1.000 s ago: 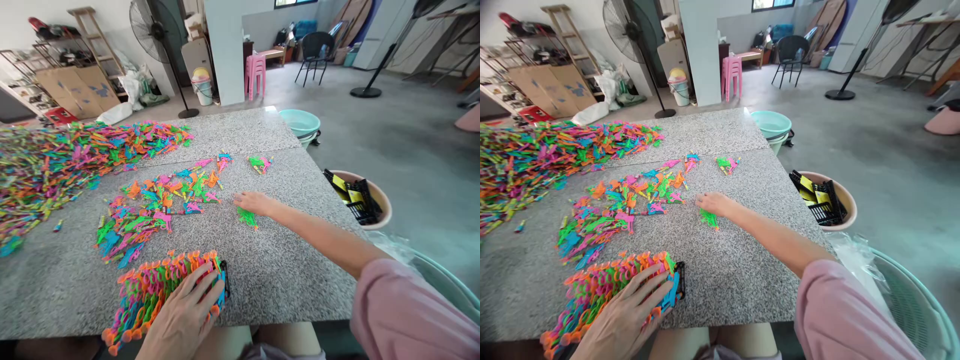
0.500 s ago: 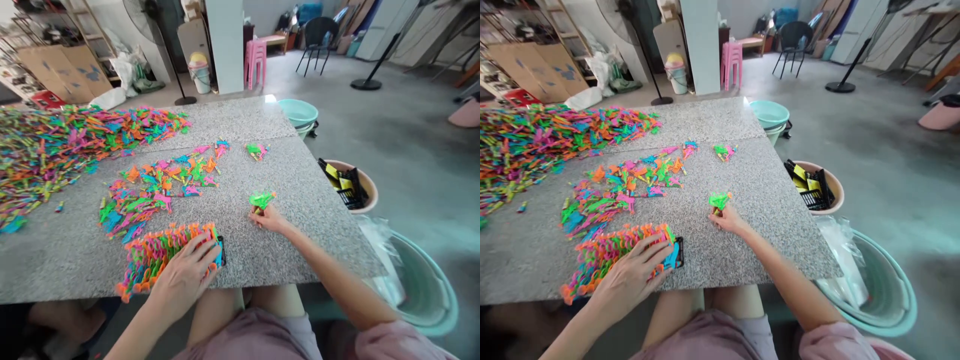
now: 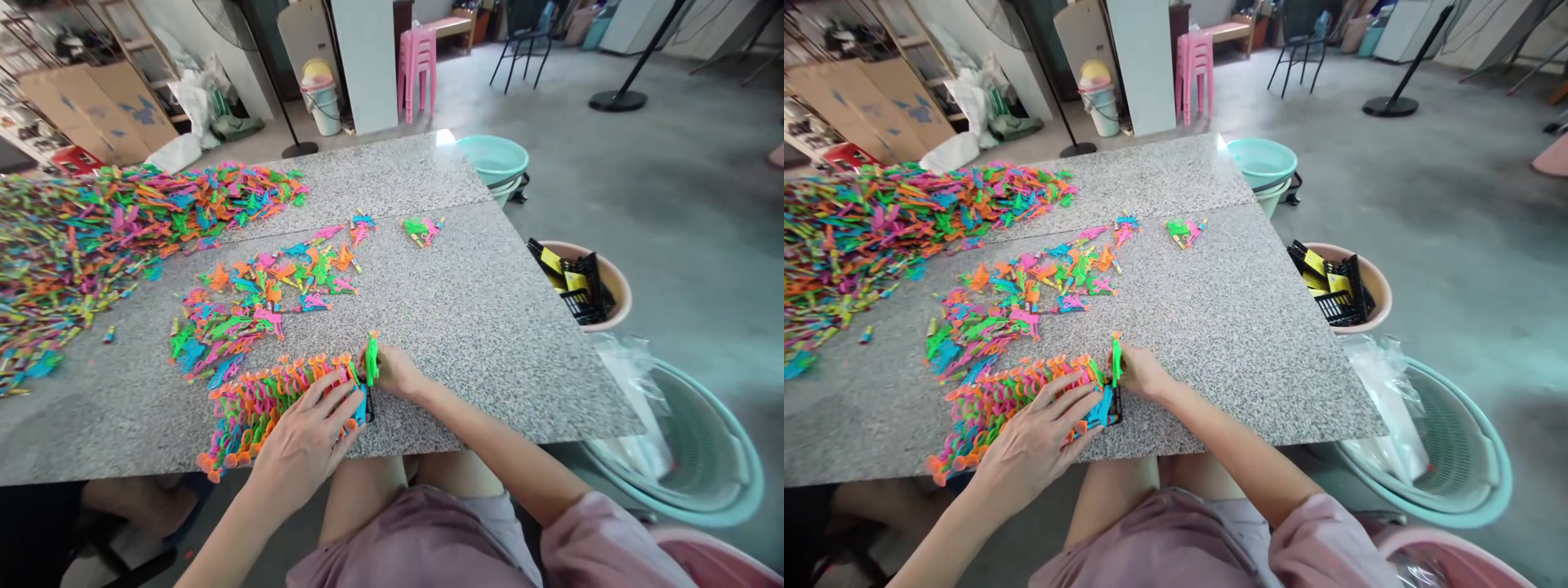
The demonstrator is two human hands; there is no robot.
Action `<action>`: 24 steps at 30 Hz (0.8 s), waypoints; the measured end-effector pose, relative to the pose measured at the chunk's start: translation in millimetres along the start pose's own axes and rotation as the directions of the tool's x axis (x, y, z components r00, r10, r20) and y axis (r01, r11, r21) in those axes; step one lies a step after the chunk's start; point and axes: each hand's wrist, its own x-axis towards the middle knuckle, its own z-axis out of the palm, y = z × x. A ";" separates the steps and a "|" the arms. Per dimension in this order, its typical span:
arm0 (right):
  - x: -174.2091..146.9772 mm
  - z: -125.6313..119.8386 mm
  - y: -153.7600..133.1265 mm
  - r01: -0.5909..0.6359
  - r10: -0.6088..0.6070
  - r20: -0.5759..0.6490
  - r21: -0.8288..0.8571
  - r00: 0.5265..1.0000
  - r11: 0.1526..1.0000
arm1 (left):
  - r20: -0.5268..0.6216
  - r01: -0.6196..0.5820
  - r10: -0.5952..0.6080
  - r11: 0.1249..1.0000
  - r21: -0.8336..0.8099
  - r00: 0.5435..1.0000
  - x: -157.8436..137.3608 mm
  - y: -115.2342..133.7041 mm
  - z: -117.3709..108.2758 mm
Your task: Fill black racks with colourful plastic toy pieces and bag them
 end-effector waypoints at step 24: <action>-119.0 -34.6 13.5 -0.166 0.045 -0.308 -0.380 0.950 0.910 | -0.025 -0.472 0.472 0.881 -0.008 0.881 49.3 49.6 11.6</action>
